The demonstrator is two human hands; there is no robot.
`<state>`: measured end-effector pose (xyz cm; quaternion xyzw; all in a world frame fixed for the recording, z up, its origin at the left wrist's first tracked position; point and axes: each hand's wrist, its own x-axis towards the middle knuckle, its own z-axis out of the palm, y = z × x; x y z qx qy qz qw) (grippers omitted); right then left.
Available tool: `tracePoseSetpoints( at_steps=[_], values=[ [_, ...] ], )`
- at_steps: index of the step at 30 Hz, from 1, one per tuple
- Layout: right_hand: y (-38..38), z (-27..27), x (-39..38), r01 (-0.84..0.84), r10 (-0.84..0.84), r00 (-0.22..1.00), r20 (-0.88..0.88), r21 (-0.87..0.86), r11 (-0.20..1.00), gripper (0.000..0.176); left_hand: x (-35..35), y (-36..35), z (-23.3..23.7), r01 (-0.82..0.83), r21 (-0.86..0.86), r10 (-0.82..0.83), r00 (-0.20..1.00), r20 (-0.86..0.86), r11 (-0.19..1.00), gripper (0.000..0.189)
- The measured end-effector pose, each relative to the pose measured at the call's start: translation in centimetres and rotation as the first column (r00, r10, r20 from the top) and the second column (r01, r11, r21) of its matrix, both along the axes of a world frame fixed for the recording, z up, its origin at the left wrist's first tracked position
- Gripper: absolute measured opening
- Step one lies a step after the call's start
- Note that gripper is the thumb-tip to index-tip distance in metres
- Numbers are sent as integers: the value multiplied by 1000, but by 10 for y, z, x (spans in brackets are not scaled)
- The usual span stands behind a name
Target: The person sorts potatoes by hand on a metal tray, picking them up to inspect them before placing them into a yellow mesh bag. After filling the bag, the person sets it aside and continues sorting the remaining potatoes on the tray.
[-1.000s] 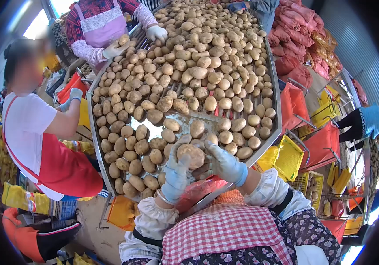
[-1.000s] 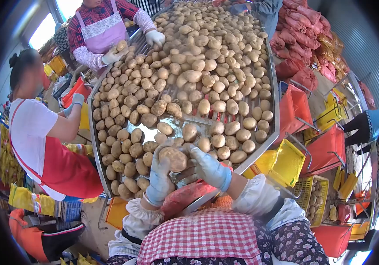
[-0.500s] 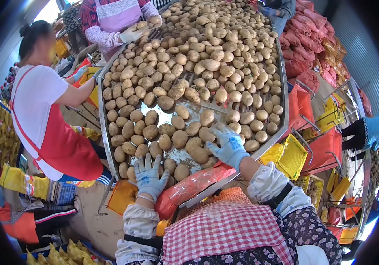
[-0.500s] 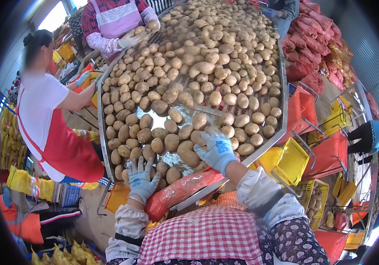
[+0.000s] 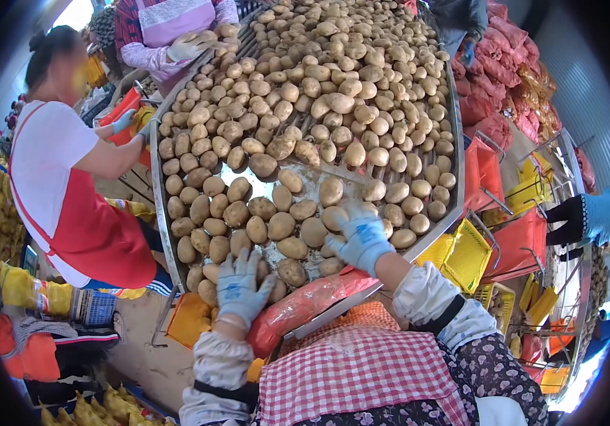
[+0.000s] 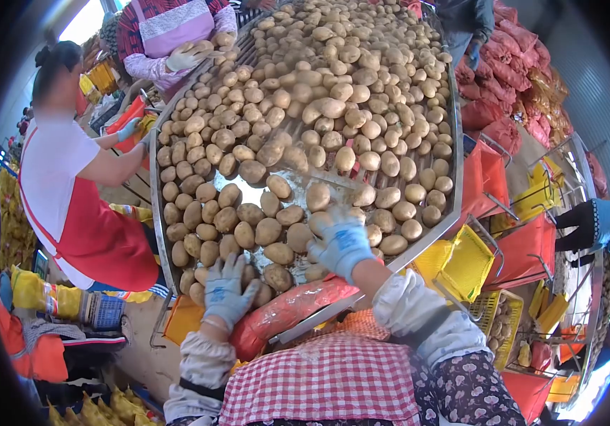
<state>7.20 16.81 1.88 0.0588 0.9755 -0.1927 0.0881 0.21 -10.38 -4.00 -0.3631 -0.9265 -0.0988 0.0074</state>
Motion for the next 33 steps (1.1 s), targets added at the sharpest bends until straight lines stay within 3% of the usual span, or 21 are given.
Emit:
tracePoseSetpoints(
  at_steps=[2, 3, 4, 5, 6, 7, 8, 9, 10, 11, 13, 18, 19, 20, 21, 22, 24, 25, 27, 30, 33],
  values=[
    [8, 2, 5, 95, -85, 995, -46, 284, 954, 42, -3, -21, -3, -86, 9, 82, 976, 202, 996, 67],
    [-2, 4, 11, -27, 29, 1000, -3, 279, 960, 40, -7, -13, 17, -84, 11, 80, 976, 201, 996, 67],
    [-7, 3, 12, -23, 25, 1000, -2, 280, 960, 40, -12, 1, 50, -176, -290, 288, 867, 408, 941, 66],
    [-12, 1, 12, -28, 29, 1000, -3, 51, 998, 42, -14, 13, 68, -171, -577, 517, 685, 513, 799, 64],
    [-13, 0, 13, -32, 31, 999, -7, -183, 983, 43, -12, 20, 61, -165, -579, 514, 687, 513, 798, 64],
    [-3, 0, 4, -64, 77, 997, 13, -441, 895, 45, -12, 27, 49, -240, -249, 330, 836, 439, 938, 65],
    [7, 4, -6, -65, 78, 997, 11, -443, 894, 45, -12, 35, 38, -220, 117, 180, 944, 278, 968, 65],
    [16, 14, -17, 114, -93, 993, 70, -431, 895, 52, -14, 49, 33, -225, 117, 185, 943, 277, 967, 65],
    [25, 20, -28, 290, -260, 957, 128, -409, 865, 58, -17, 68, 30, -52, 146, 39, 995, 95, 988, 68],
    [32, 20, -42, 283, -252, 959, 128, -406, 869, 58, -23, 81, 25, 122, 144, -109, 990, -93, 982, 70],
    [43, 13, -69, 463, -461, 876, 140, 24, 886, 73, -34, 93, 5, 71, 120, -65, 996, -55, 990, 74],
    [61, -26, -87, 369, -355, 920, 164, -60, 927, 81, -37, 53, 5, -148, 76, 146, 989, 30, 986, 80],
    [67, -27, -79, 352, -336, 935, 117, -436, 828, 78, -36, 37, 5, -153, 76, 151, 988, 26, 985, 80],
    [69, -25, -71, 271, -336, 940, 67, -745, 609, 76, -33, 21, 4, -217, 61, 207, 968, 140, 974, 78],
    [66, -15, -63, 165, -294, 952, 89, -955, 245, 72, -33, 16, 7, -271, 40, 252, 934, 252, 962, 76],
    [64, -11, -52, 171, -299, 950, 94, -954, 245, 72, -32, 23, 20, -267, 39, 248, 934, 257, 963, 76],
    [59, -6, -36, 67, -207, 972, 107, -979, -193, 73, -33, 48, 52, -341, 233, 227, 885, 407, 911, 69],
    [55, -6, -33, 52, -144, 985, 91, -965, -257, 76, -33, 66, 68, -222, 349, 74, 917, 392, 911, 69],
    [42, 15, -26, 33, -141, 988, 58, -984, -174, 76, -22, 102, 64, 5, 623, -188, 955, 229, 782, 74],
    [28, 36, -14, -20, -144, 990, -12, -998, -54, 78, -6, 137, 69, -141, 777, -330, 848, 415, 613, 74],
    [21, 52, 0, -156, -171, 969, -177, -979, 130, 75, 1, 138, 62, -188, 844, -443, 782, 438, 502, 76]
  ],
)
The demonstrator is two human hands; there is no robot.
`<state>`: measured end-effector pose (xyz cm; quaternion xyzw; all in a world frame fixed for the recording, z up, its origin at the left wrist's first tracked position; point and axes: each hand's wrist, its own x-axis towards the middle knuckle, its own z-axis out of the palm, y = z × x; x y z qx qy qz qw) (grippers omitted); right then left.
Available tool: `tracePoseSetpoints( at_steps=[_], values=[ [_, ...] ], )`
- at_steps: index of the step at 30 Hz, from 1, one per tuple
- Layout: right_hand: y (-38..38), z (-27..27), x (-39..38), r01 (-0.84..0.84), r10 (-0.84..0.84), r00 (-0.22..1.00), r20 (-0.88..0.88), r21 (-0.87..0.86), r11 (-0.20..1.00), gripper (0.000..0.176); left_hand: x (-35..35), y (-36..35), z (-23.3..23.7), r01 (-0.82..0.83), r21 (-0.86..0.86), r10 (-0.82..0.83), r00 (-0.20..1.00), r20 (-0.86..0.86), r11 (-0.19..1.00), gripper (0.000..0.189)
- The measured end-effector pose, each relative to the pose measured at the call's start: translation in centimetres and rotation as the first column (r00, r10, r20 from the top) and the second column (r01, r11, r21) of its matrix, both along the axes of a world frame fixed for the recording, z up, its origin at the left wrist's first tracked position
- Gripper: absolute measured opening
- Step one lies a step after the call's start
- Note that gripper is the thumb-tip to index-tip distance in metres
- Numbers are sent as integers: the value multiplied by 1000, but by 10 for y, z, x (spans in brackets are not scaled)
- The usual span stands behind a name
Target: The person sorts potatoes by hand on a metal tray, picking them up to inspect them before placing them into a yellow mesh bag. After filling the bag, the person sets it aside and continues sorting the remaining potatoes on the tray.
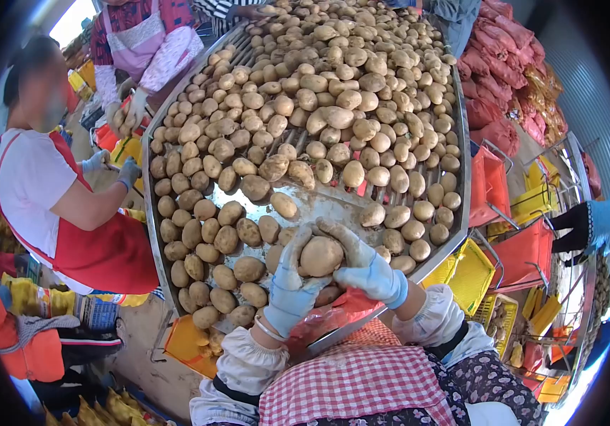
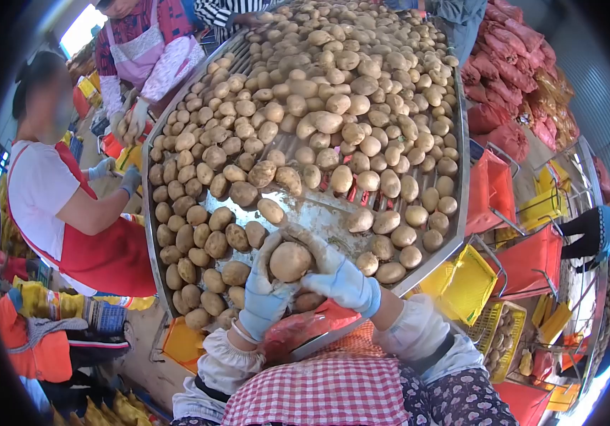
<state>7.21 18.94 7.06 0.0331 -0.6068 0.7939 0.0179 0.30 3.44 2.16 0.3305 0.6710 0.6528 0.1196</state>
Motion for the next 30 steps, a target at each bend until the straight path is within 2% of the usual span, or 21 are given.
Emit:
tracePoseSetpoints(
  at_steps=[1, 3, 4, 5, 6, 7, 8, 9, 10, 11, 13, 15, 16, 17, 19, 20, 22, 24, 26, 27, 30],
  values=[
    [-5, 3, 3, 12, -12, 1000, -4, 0, 1000, 75, 3, -1, -3, 12, 0, -12, 1000, -4, 1000, 76],
    [-16, 5, 13, 95, -88, 995, -41, 213, 972, 70, 12, -3, -6, -65, 51, 72, 988, -136, 997, 76],
    [-23, -13, 12, 292, -252, 951, -177, 257, 921, 50, 18, -1, -1, -50, 57, 58, 989, -139, 997, 76],
    [-18, -21, 16, 307, -265, 947, -182, 262, 915, 50, 27, 2, 8, 38, 50, -40, 999, 31, 998, 76],
    [-12, -21, 20, 390, -315, 920, -232, 493, 778, 38, 33, 4, 14, 126, 54, -135, 971, 200, 991, 77],
    [-7, -22, 22, 448, -349, 891, -289, 681, 580, 29, 34, 3, 15, 140, 56, -148, 969, 198, 989, 77],
    [2, -22, 16, 608, -154, 794, -588, 763, 222, 26, 34, -1, 17, 180, 130, -214, 917, 338, 975, 74],
    [7, -23, 17, 611, -161, 792, -589, 762, 216, 26, 34, -4, 17, 204, 206, -279, 840, 465, 957, 72],
    [11, -23, 19, 448, -345, 889, -300, 721, 529, 27, 34, -9, 15, 272, 314, -413, 680, 606, 910, 61],
    [15, -25, 20, 311, -391, 919, 48, 524, 793, 28, 34, -11, 16, 277, 314, -416, 680, 603, 908, 61],
    [13, -27, 22, 309, -419, 904, 84, 546, 778, 30, 33, -13, 18, 240, 543, -593, 286, 753, 805, 59],
    [7, -17, 27, 413, -441, 882, 168, 176, 894, 30, 27, -9, 17, 202, 530, -567, 311, 763, 824, 60],
    [11, -12, 30, 366, -377, 918, 125, 105, 925, 32, 23, -5, 15, 169, 513, -539, 320, 779, 842, 63],
    [13, -13, 27, 360, -371, 920, 128, 99, 928, 32, 22, -2, 15, 137, 493, -509, 324, 797, 859, 66],
    [18, -16, 21, 273, -274, 960, -50, 360, 892, 40, 20, 7, 21, 98, 460, -466, 322, 824, 882, 69],
    [25, -17, 20, 254, -274, 962, -17, 432, 866, 46, 20, 13, 21, 90, 416, -422, 325, 846, 905, 69],
    [37, -22, 23, 259, -276, 961, 4, 334, 906, 48, 23, 22, 22, 77, 364, -369, 327, 870, 928, 69],
    [46, -24, 24, 254, -266, 964, 20, 239, 937, 51, 30, 35, 27, 107, 264, -282, 475, 834, 959, 70],
    [49, -22, 26, 149, -148, 988, 41, -16, 989, 59, 40, 49, 24, 107, 218, -241, 521, 819, 970, 71],
    [53, -21, 25, 145, -144, 989, 43, -23, 989, 59, 44, 54, 22, 115, 178, -212, 564, 799, 977, 71],
    [68, -12, 27, 73, -78, 997, 18, 189, 979, 61, 43, 56, 18, 265, 231, -339, 505, 794, 936, 64]
  ],
)
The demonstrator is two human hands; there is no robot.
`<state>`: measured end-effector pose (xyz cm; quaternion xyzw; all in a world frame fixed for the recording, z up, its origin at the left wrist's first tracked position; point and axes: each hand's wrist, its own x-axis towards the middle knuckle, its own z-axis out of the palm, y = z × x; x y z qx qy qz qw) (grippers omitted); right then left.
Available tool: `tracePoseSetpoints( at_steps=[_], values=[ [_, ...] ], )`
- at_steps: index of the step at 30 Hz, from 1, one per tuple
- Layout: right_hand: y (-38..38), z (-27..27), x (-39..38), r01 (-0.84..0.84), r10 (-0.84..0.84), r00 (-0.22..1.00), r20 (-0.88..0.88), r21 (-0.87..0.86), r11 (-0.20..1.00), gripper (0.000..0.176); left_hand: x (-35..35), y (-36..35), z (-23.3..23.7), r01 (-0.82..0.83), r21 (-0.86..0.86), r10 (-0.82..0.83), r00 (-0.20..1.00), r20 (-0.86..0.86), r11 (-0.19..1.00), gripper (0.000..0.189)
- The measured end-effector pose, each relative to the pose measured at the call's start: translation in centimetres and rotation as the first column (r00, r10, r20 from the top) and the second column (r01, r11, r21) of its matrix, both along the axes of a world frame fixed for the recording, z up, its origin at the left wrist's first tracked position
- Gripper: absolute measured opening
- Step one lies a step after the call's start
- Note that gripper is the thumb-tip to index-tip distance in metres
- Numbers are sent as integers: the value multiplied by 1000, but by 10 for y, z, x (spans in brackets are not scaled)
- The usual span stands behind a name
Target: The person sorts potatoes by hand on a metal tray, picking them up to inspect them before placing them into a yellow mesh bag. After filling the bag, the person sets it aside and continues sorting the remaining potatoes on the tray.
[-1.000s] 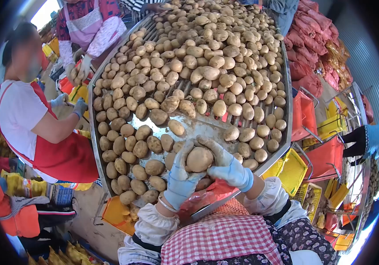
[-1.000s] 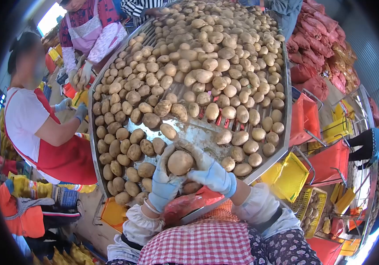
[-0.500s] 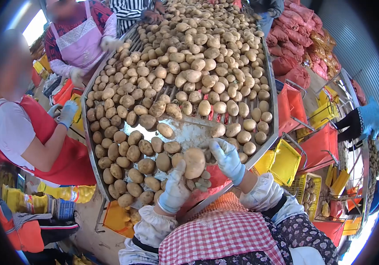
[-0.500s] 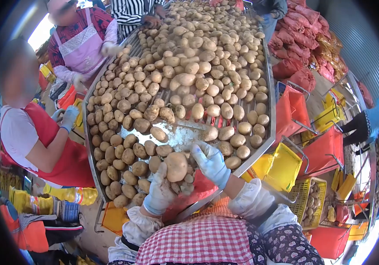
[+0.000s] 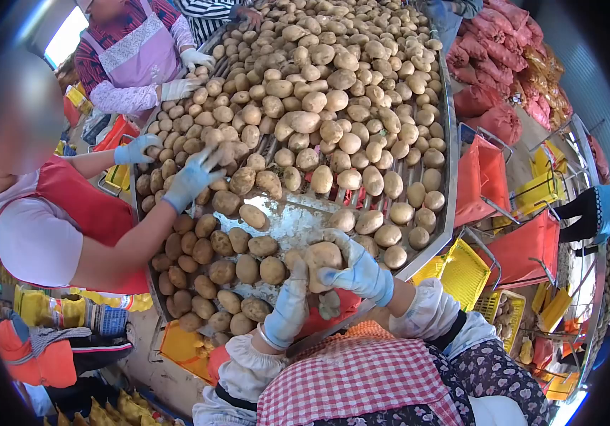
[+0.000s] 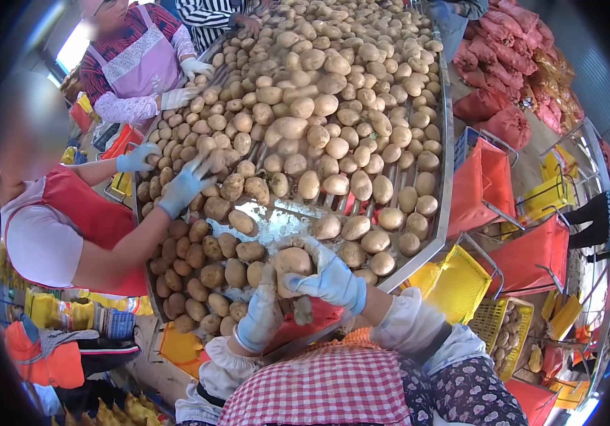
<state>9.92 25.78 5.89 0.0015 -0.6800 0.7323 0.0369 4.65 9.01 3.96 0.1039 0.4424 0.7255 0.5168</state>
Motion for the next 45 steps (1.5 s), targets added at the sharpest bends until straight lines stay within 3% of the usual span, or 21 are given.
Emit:
tracePoseSetpoints(
  at_steps=[3, 5, 7, 9, 11, 13, 17, 18, 20, 21, 22, 23, 24, 27, 28, 32, 35, 37, 41, 43, 45],
  values=[
    [10, -40, 3, 114, -75, 987, 142, -288, 951, 53, 12, 12, 5, -16, -71, 13, 999, -43, 997, 57],
    [15, -58, -3, 115, -108, 993, 45, -175, 978, 50, 7, 12, -10, -9, -100, 5, 999, -44, 995, 56],
    [12, -84, -9, 305, -81, 934, 347, -661, 685, 44, 10, 20, 5, -60, -137, 50, 996, -72, 989, 56],
    [10, -71, -2, 246, -127, 957, 260, -501, 830, 40, 9, 27, 13, -68, -309, 111, 986, 125, 949, 55],
    [10, -50, -3, 195, -153, 976, 157, -305, 932, 37, 3, 27, 4, -81, -315, 68, 996, -52, 945, 53],
    [17, -39, -3, 231, -29, 933, 358, -536, 812, 22, -1, 27, -5, -88, -318, 14, 974, -227, 944, 51],
    [65, -54, 28, 303, -104, 940, 325, -658, 689, 27, -15, 13, -41, -56, -277, -55, 924, -377, 959, 35],
    [90, -56, 46, 360, -183, 926, 331, -624, 694, 33, -32, -1, -51, -252, -351, -105, 660, -744, 902, 31],
    [154, -73, 97, 419, -295, 908, 298, -684, 597, 37, -65, -20, -50, -586, -229, -237, 64, -969, 777, 36],
    [179, -70, 125, 600, -481, 800, 359, -486, 635, 40, -80, -25, -45, -690, -116, -281, -131, -951, 715, 46],
    [184, -46, 139, 702, -525, 708, 473, -385, 599, 41, -88, -34, -56, -687, -118, -277, -125, -953, 717, 46],
    [216, -67, 170, 718, -765, 546, 341, 280, 637, 49, -95, -43, -75, -738, -249, -484, -120, -867, 627, 56],
    [223, -62, 181, 365, -913, 389, 124, 889, 276, 42, -98, -47, -79, -785, -355, -668, -99, -737, 508, 67],
    [218, -95, 166, 667, -849, 493, -191, 709, 228, 31, -117, -41, -85, -781, -403, -554, 88, -828, 477, 76],
    [178, -58, 124, 599, -776, 627, -72, 682, 420, 40, -126, -39, -91, -812, -380, -560, 81, -825, 442, 77],
    [97, -32, 20, 244, -399, 894, -202, 968, 56, 63, -92, -47, -62, -722, -469, -686, -10, -728, 508, 77],
    [64, -64, -21, 128, -399, 916, -45, 974, 185, 60, -77, -92, -62, -656, -514, -664, 26, -747, 552, 77],
    [46, -63, -37, 31, -80, 997, 5, 896, 443, 56, -79, -118, -57, -713, -572, -719, 138, -681, 405, 80],
    [45, -62, -33, 340, -356, 920, -166, 789, 512, 50, -68, -109, -57, -776, -523, -719, 133, -682, 353, 76],
    [48, -68, -26, 318, -423, 892, -160, 886, 336, 48, -53, -63, -13, -456, -653, -704, 77, -706, 605, 76],
    [41, -72, -19, -160, 38, 987, 156, 936, 315, 47, -56, -65, -43, -511, -615, -700, 34, -713, 601, 78]
  ],
)
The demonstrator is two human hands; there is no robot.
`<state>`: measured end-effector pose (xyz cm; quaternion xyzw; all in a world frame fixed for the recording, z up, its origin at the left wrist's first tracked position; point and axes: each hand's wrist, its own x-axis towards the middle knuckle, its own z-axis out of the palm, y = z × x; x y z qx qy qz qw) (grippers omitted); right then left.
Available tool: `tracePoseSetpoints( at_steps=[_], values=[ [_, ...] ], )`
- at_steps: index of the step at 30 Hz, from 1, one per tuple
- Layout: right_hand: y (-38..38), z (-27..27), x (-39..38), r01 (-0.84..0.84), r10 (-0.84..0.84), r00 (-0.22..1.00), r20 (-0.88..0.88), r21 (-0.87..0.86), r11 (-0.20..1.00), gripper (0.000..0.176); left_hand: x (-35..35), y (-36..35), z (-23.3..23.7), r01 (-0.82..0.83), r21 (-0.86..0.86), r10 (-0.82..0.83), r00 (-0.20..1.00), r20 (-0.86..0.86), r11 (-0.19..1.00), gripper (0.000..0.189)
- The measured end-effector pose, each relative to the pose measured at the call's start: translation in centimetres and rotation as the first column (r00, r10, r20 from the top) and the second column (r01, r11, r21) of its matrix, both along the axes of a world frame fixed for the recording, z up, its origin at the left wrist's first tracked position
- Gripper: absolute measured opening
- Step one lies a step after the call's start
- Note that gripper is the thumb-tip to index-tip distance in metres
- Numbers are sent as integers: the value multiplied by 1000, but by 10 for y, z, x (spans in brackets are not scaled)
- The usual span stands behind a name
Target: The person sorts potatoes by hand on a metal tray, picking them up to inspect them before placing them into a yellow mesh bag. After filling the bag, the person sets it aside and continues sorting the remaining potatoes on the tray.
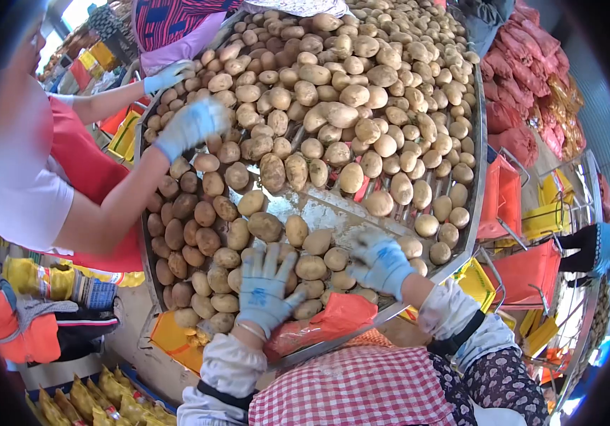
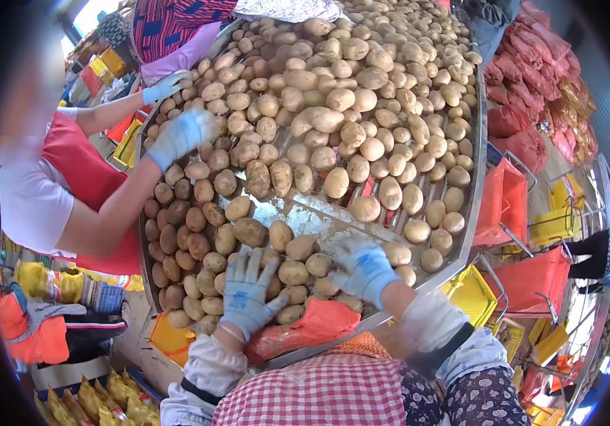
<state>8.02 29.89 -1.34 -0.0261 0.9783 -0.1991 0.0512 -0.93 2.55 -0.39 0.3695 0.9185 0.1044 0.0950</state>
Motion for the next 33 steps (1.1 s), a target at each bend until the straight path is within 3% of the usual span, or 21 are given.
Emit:
tracePoseSetpoints(
  at_steps=[1, 2, 4, 5, 8, 9, 10, 12, 13, 15, 18, 22, 24, 25, 26, 27, 28, 29, 30, 32, 33],
  values=[
    [-7, -2, -3, -34, 21, 993, 112, 115, 993, 51, -3, 2, -10, 1, 3, 0, 997, -77, 1000, 79],
    [-9, 2, -7, -39, 26, 993, 117, 117, 992, 51, -6, -4, -14, -4, 4, 5, 997, -72, 1000, 79],
    [-15, 24, -21, 106, -124, 971, 203, 99, 989, 56, -12, -27, -16, -132, -12, 131, 989, -62, 991, 82],
    [-13, 14, -26, 82, -95, 957, 276, 56, 995, 63, -10, -35, -13, -139, -18, 136, 984, -118, 990, 70],
    [-23, 12, -35, -57, 26, 961, 274, 106, 993, 72, -17, -58, 6, -180, -25, 177, 979, -106, 983, 59],
    [-25, 10, -41, -67, 37, 961, 274, 100, 993, 72, -14, -70, -4, -289, 196, 329, 919, -219, 937, 47],
    [-29, 9, -47, -71, 33, 959, 282, 125, 990, 73, -11, -81, 8, -361, 388, 447, 880, -159, 848, 41],
    [-38, 9, -61, -82, 26, 956, 291, 182, 980, 77, -8, -104, 16, -486, 496, 618, 774, -138, 719, 37],
    [-45, -3, -68, -77, 3, 957, 289, 245, 966, 76, -4, -113, 12, -494, 493, 627, 766, -143, 716, 37],
    [-53, -6, -79, -86, 1, 943, 332, 241, 967, 76, 3, -131, 2, -635, 649, 754, 642, 140, 420, 38],
    [-57, 13, -74, -90, 15, 949, 316, 224, 970, 76, 10, -128, 6, -669, 678, 780, 584, 224, 306, 39],
    [-38, 13, -56, -144, 108, 973, 202, 173, 974, 64, 13, -119, 10, -709, 643, 744, 590, 314, 291, 39],
    [-33, 6, -62, -180, 145, 966, 212, 158, 971, 61, 18, -101, 12, -592, 669, 628, 742, 234, 449, 39],
    [-32, 4, -66, -213, 181, 959, 219, 132, 968, 59, 21, -80, 21, -594, 661, 579, 764, 285, 459, 39],
    [-34, 3, -71, -211, 179, 959, 219, 133, 968, 59, 25, -71, -1, -521, 711, 501, 822, 270, 473, 39],
    [-39, 4, -78, -219, 148, 924, 352, 170, 961, 53, 25, -51, 7, -447, 587, 472, 873, 122, 675, 39],
    [-44, 5, -85, -231, 108, 871, 478, 206, 951, 48, 22, -33, 4, -354, 609, 354, 927, 127, 710, 42],
    [-48, 9, -86, -228, 104, 871, 480, 209, 951, 48, 18, -11, 8, -208, 565, 265, 964, -19, 799, 50],
    [-52, 15, -87, -188, 64, 854, 517, 192, 963, 44, 15, 6, 4, -159, 437, 205, 977, -61, 885, 64],
    [-53, 18, -87, -139, 15, 828, 560, 180, 974, 39, 9, 32, -6, -104, 263, 129, 988, -83, 959, 75],
    [-52, 16, -87, -89, -32, 799, 600, 171, 981, 42, 6, 34, -15, -99, 263, 122, 990, -73, 960, 75]
  ],
)
